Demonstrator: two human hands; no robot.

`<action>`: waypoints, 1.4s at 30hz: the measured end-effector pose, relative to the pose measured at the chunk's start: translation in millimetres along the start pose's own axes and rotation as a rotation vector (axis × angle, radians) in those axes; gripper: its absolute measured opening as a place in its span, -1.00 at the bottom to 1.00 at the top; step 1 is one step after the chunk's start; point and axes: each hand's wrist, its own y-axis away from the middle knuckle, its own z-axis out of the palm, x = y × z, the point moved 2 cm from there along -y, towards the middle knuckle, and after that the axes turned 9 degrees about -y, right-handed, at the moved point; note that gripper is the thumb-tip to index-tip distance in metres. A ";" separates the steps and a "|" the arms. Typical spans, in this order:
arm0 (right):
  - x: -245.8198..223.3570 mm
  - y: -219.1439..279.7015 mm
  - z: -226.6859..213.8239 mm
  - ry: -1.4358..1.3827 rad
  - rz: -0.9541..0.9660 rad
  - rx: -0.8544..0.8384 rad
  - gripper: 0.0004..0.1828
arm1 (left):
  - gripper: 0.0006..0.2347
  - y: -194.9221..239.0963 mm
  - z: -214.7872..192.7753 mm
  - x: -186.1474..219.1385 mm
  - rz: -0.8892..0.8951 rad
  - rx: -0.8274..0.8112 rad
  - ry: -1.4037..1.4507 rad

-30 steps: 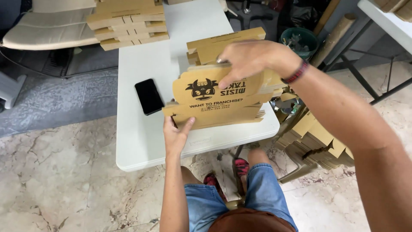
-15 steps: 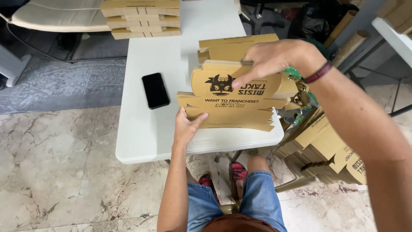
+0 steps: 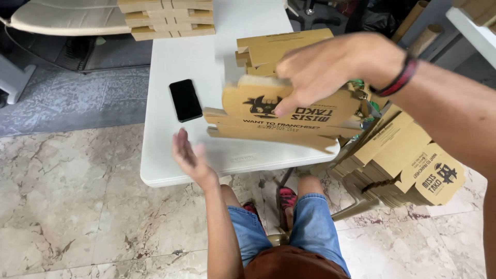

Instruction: Folding flat cardboard templates into boxes and stacking them on a work table.

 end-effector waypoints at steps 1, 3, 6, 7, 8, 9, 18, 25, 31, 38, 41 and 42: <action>3.1 12.0 -2.7 -0.002 -0.010 0.022 -0.45 | -0.48 14.4 -8.1 -9.3 -0.208 0.182 0.462; 41.6 14.9 3.4 -0.089 -0.135 0.090 -0.31 | -0.67 45.4 1.8 -9.1 -0.417 0.049 0.818; 42.1 38.5 31.3 -0.267 -0.015 0.242 -0.40 | -0.46 81.1 8.3 12.9 -0.676 -0.238 1.245; 37.6 51.1 46.3 -0.361 0.236 0.300 -0.34 | -0.11 95.7 9.7 24.9 -0.749 -0.379 1.314; 51.5 35.6 82.3 -0.381 0.248 0.290 -0.34 | -0.11 86.9 20.6 49.6 -0.775 -0.387 1.308; 64.7 22.6 116.5 -0.361 0.246 0.425 -0.38 | -0.20 81.3 27.7 65.9 -0.993 -0.205 0.602; 50.8 -8.7 338.4 -0.837 0.370 0.822 -0.43 | -0.60 139.3 -22.1 83.3 -0.174 -0.410 -0.747; 88.3 4.5 351.4 -1.345 0.242 0.320 0.18 | -0.55 134.8 -87.7 57.1 -0.903 -0.300 0.038; 86.8 -49.1 366.2 -1.083 -0.305 1.000 -0.51 | -0.54 148.8 -107.4 16.3 -0.770 -0.530 0.293; 21.2 -97.8 357.2 -1.438 -0.408 0.695 -0.27 | -0.51 174.8 -85.8 19.2 -1.059 -0.266 0.696; 18.9 -117.0 373.1 -1.593 -0.415 0.684 -0.33 | -0.54 174.8 -85.5 51.9 -1.112 -0.247 0.617; 19.4 -111.1 373.5 -1.494 -0.394 0.701 -0.39 | -0.56 177.4 -88.7 63.2 -1.166 -0.237 0.555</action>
